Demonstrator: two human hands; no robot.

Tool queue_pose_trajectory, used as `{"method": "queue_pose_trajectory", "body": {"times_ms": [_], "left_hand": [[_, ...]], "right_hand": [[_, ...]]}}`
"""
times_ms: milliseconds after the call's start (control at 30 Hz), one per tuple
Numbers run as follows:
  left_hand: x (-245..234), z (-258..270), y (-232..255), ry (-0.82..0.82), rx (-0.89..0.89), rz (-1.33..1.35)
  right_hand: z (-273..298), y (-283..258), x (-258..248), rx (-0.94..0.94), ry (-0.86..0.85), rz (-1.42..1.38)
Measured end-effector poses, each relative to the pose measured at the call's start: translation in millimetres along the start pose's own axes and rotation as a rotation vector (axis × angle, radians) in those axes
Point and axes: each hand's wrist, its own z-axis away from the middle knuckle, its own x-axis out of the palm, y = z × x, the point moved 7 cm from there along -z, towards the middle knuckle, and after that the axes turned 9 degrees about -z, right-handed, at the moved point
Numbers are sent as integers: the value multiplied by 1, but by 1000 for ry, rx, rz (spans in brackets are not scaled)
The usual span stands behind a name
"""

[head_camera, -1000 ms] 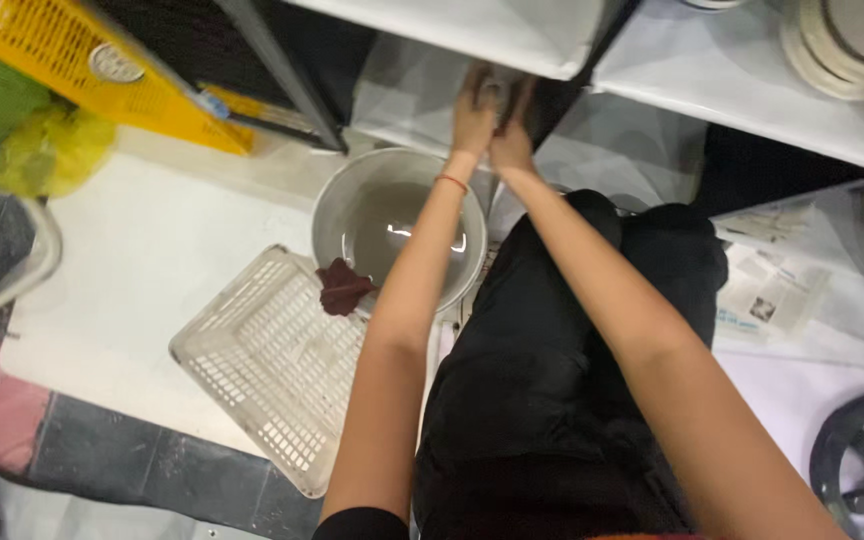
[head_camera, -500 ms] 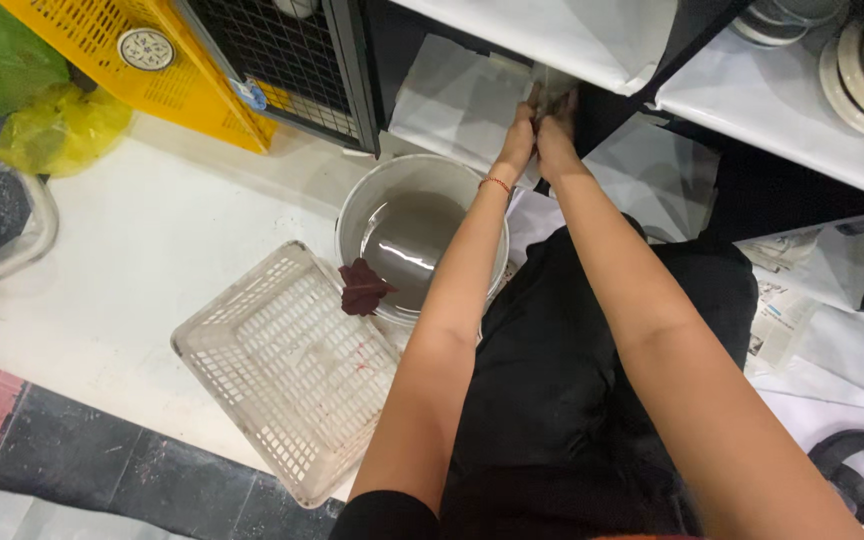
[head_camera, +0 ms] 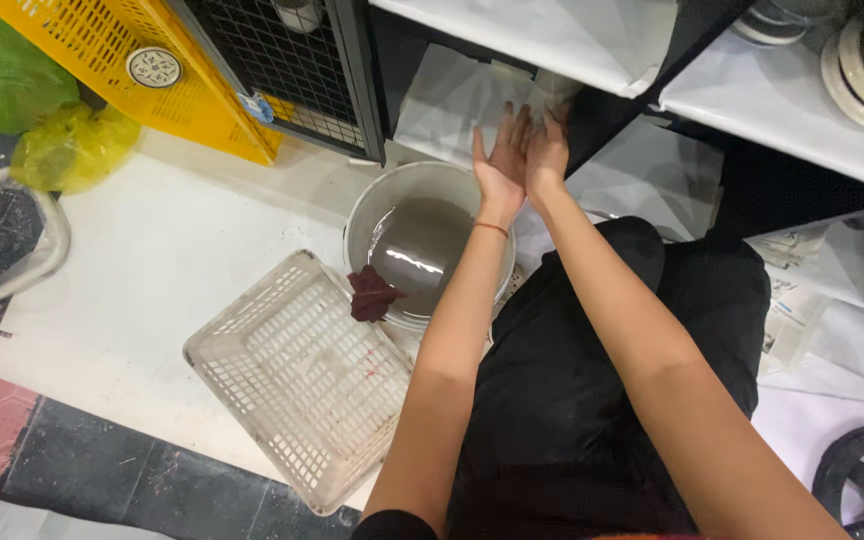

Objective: The person sits on the floor and wraps individual dishes and a plastic container with newspaper. They fold the paper around each item and place the wrapped items on a nearby shelf.

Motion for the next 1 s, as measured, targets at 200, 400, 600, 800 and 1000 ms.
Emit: {"method": "queue_pose_trajectory", "body": {"times_ms": [200, 400, 600, 800, 1000], "left_hand": [[56, 88, 26, -134, 129, -280], [157, 216, -59, -309, 213, -1015], [203, 229, -234, -697, -80, -1131], [152, 180, -395, -540, -638, -826], [51, 94, -498, 182, -638, -618]], "right_hand": [[119, -35, 48, -294, -346, 935], [311, -171, 83, -290, -407, 838], [351, -325, -14, -499, -106, 879], [306, -411, -180, -302, 320, 627], [229, -441, -260, -510, 297, 1079]]}}
